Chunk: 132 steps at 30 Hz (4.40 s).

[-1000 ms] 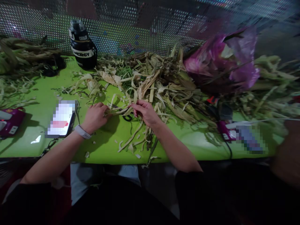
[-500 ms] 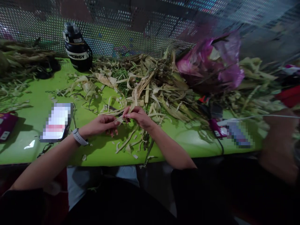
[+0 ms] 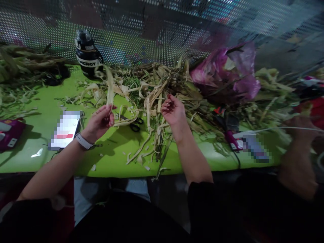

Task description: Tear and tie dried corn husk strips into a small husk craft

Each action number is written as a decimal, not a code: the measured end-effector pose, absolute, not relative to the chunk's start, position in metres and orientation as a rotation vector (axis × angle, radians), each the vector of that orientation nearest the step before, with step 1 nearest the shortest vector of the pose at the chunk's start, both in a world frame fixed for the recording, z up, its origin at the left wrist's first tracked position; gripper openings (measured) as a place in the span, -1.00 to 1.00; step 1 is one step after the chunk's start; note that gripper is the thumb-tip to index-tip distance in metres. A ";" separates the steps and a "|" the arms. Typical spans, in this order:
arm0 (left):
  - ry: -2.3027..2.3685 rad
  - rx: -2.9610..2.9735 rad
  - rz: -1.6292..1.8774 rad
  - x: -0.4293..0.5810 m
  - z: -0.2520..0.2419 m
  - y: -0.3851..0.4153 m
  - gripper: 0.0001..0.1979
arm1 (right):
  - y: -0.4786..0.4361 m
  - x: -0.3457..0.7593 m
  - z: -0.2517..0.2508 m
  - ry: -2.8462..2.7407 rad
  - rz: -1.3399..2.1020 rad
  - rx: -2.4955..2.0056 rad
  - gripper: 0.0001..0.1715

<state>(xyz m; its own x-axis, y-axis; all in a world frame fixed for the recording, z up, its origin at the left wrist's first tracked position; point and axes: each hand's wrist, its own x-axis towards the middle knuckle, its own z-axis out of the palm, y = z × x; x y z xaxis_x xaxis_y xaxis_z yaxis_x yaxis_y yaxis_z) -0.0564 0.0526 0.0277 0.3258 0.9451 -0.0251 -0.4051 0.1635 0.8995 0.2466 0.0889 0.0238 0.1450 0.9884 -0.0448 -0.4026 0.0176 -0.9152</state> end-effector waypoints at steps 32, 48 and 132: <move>0.867 0.839 0.775 -0.056 0.022 0.050 -0.79 | 0.081 0.167 -0.004 -2.097 -0.082 -0.791 -0.81; 0.923 0.976 0.902 -0.049 0.023 0.045 -0.77 | 0.069 0.137 0.010 -1.324 1.243 -1.056 -0.53; 0.929 0.871 1.313 -0.057 0.017 0.066 -0.83 | 0.073 0.130 -0.011 -2.015 0.706 -1.532 -0.85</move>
<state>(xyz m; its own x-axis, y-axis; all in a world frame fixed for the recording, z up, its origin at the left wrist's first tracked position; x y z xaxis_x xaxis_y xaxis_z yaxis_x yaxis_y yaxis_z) -0.0565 0.0658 0.0168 0.0291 0.9976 -0.0621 -0.3902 0.0686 0.9182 0.1299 0.0734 -0.0107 -0.2348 0.9684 0.0841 0.7041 0.2291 -0.6721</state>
